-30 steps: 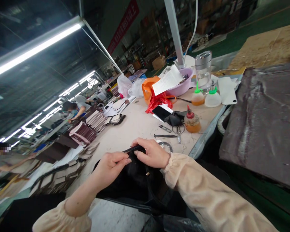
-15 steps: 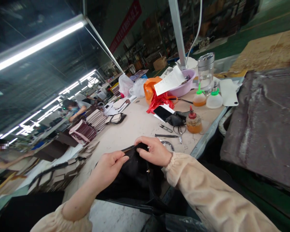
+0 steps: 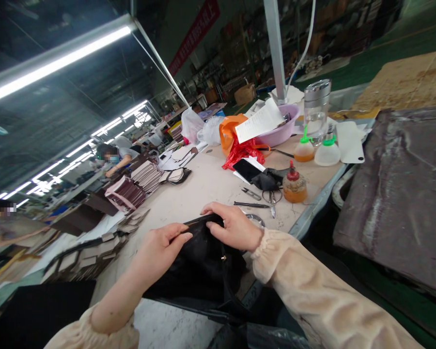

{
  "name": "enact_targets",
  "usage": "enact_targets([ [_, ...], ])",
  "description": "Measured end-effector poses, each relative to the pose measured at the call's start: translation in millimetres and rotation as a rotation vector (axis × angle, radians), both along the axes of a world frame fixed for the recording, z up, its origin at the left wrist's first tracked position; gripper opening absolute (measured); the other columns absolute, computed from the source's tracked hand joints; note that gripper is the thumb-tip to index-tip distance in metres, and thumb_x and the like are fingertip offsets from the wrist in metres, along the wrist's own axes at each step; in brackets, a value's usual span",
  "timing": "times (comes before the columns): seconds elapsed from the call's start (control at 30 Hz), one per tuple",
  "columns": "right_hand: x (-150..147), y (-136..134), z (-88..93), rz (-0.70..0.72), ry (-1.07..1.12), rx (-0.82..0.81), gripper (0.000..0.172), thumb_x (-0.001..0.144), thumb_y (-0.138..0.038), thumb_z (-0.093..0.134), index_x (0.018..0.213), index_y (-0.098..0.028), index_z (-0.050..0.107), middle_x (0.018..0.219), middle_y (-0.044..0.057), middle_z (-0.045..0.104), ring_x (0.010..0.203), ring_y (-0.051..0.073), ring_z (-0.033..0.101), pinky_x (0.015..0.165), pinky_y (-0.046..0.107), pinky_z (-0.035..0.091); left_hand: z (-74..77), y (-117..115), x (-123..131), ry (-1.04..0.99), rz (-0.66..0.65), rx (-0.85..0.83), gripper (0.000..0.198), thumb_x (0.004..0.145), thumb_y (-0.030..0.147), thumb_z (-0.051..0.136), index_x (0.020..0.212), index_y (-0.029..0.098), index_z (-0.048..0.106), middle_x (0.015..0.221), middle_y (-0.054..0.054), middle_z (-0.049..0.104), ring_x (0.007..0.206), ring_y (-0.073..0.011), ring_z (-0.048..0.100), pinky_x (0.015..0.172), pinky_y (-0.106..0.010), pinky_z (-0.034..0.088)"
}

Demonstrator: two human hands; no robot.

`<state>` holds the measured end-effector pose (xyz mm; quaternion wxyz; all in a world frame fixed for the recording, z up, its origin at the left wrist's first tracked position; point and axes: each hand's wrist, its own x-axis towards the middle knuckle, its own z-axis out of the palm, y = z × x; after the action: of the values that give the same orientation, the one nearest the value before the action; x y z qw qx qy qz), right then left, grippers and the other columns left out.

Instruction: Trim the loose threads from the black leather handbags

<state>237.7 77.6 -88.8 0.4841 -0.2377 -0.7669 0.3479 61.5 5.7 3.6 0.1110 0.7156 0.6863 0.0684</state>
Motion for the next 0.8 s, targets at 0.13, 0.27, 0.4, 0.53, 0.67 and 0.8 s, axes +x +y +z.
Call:
enact_targets([
  [0.13,0.1,4.0,9.3,0.075,-0.097,-0.015,0.051,0.072,-0.011,0.055,0.122,-0.021,0.05,0.092,0.001,0.067,0.081,0.017,0.061,0.077,0.028,0.045,2.3,-3.2,-2.2,-0.018,0.051,0.055,0.016,0.082,0.034,0.053,0.08,0.021,0.063,0.061,0.005,0.061,0.056,-0.0106,0.051,0.058,-0.022,0.034],
  [0.27,-1.5,14.4,17.6,0.226,-0.157,-0.022,0.042,0.076,-0.012,0.051,0.117,-0.019,0.059,0.103,0.004,0.067,0.092,0.018,0.061,0.085,0.028,0.044,2.5,-2.0,-2.0,0.051,0.015,0.093,0.019,0.083,0.033,0.052,0.075,0.021,0.064,0.067,0.003,0.064,0.061,-0.0111,0.054,0.06,-0.022,0.034],
  [0.4,-3.1,24.8,22.1,0.333,-0.189,-0.078,0.027,0.087,-0.027,0.049,0.104,-0.018,0.067,0.101,0.005,0.068,0.095,0.018,0.061,0.086,0.028,0.044,1.3,2.1,0.6,0.166,-0.018,0.12,0.02,0.085,0.031,0.051,0.075,0.021,0.065,0.073,0.001,0.066,0.066,-0.0123,0.056,0.063,-0.024,0.035],
  [0.53,-4.0,29.2,19.7,0.371,-0.158,-0.087,0.027,0.086,-0.034,0.054,0.098,-0.016,0.069,0.088,0.005,0.068,0.083,0.016,0.061,0.077,0.026,0.046,0.6,7.6,3.6,0.233,-0.022,0.127,0.02,0.084,0.029,0.051,0.072,0.021,0.065,0.074,0.0,0.063,0.067,-0.0126,0.055,0.063,-0.025,0.034],
  [0.67,-2.3,31.5,16.4,0.406,-0.1,-0.087,0.023,0.085,-0.034,0.057,0.088,-0.015,0.069,0.083,0.004,0.067,0.079,0.015,0.061,0.074,0.025,0.046,1.3,13.2,3.4,0.23,-0.022,0.194,0.018,0.082,0.028,0.056,0.068,0.019,0.065,0.075,-0.002,0.058,0.074,-0.0149,0.053,0.066,-0.027,0.036],
  [0.8,-0.5,33.5,13.4,0.444,-0.089,-0.091,0.022,0.081,-0.035,0.062,0.089,-0.015,0.069,0.083,0.004,0.067,0.078,0.015,0.061,0.074,0.025,0.046,2.2,16.0,1.1,0.164,-0.046,0.209,0.016,0.078,0.027,0.061,0.065,0.018,0.065,0.079,-0.003,0.055,0.081,-0.0171,0.051,0.075,-0.03,0.039],
])
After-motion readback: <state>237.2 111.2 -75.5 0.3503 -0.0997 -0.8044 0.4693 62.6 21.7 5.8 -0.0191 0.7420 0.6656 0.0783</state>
